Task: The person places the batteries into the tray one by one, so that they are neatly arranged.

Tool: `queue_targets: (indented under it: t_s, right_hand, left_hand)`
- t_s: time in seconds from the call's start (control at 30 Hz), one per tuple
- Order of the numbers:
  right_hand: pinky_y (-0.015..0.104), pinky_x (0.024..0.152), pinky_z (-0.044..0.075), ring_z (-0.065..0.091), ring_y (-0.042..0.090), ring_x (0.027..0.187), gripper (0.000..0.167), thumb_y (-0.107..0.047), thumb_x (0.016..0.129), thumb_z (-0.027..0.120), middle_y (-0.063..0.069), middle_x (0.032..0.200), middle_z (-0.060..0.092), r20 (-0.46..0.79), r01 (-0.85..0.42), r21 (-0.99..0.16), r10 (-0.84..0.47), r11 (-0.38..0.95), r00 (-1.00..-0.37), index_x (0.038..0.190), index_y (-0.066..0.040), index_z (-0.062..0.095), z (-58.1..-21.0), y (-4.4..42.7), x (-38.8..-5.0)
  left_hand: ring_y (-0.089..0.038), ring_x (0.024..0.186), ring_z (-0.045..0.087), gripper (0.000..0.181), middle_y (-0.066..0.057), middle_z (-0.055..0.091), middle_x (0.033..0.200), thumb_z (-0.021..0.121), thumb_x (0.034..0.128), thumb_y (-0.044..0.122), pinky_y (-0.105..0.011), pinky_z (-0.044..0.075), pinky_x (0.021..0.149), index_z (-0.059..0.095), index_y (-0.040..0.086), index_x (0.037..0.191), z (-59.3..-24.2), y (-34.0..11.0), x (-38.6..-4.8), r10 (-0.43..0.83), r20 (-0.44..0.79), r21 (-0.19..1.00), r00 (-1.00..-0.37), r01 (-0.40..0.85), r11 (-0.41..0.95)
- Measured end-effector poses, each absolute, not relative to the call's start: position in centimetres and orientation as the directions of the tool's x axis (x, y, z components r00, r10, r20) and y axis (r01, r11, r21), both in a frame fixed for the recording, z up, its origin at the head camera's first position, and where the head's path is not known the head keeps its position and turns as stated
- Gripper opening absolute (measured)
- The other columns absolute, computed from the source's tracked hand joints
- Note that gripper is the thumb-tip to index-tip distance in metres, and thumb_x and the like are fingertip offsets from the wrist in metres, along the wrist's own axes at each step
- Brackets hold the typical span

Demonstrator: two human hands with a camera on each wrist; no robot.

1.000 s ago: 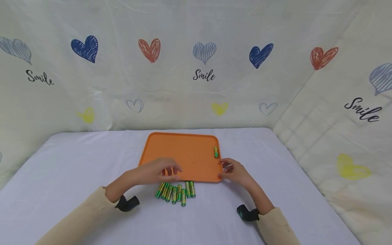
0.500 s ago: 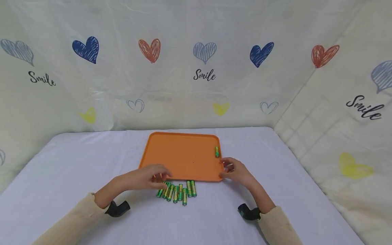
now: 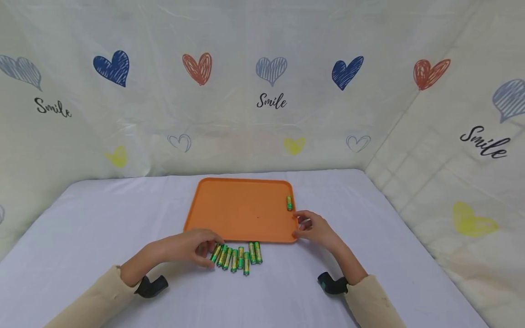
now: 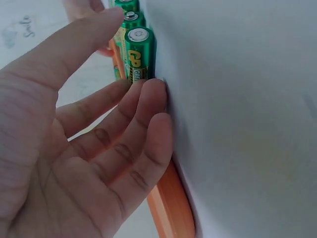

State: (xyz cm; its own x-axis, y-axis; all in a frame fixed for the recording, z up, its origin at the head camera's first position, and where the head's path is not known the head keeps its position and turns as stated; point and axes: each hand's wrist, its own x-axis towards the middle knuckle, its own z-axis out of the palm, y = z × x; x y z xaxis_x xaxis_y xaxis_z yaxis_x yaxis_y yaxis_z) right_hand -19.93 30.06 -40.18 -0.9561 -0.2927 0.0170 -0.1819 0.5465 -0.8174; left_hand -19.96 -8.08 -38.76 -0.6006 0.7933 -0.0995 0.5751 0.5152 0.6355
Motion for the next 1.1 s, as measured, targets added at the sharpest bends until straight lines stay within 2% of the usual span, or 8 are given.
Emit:
queue_targets:
  t_s: [0.73, 1.1]
  right_hand:
    - [0.021, 0.068, 0.048, 0.056, 0.016, 0.084, 0.055, -0.007, 0.084, 0.076, 0.019, 0.106, 0.057, -0.003, -0.162, -0.807, -0.279, 0.568, -0.96, 0.129, 0.011, 0.051, -40.5, 30.37, -20.25]
    - [0.022, 0.067, 0.048, 0.056, 0.021, 0.086, 0.056, -0.006, 0.084, 0.075, 0.019, 0.108, 0.057, -0.015, -0.153, -0.807, -0.278, 0.57, -0.961, 0.131, 0.011, 0.05, -40.32, 30.27, -20.24]
  left_hand:
    - [-0.009, 0.077, 0.056, 0.05, 0.005, 0.059, 0.09, 0.08, 0.0825, 0.022, -0.02, 0.048, 0.071, 0.059, 0.002, 0.124, -38.86, -8.26, -20.12, 0.799, -0.081, 0.655, -0.596, 0.573, 0.493]
    - [-0.002, 0.079, 0.057, 0.048, 0.002, 0.06, 0.091, 0.079, 0.0833, 0.021, -0.021, 0.051, 0.072, 0.06, 0.001, 0.122, -38.25, -8.34, -20.13, 0.801, -0.053, 0.671, -0.597, 0.573, 0.471]
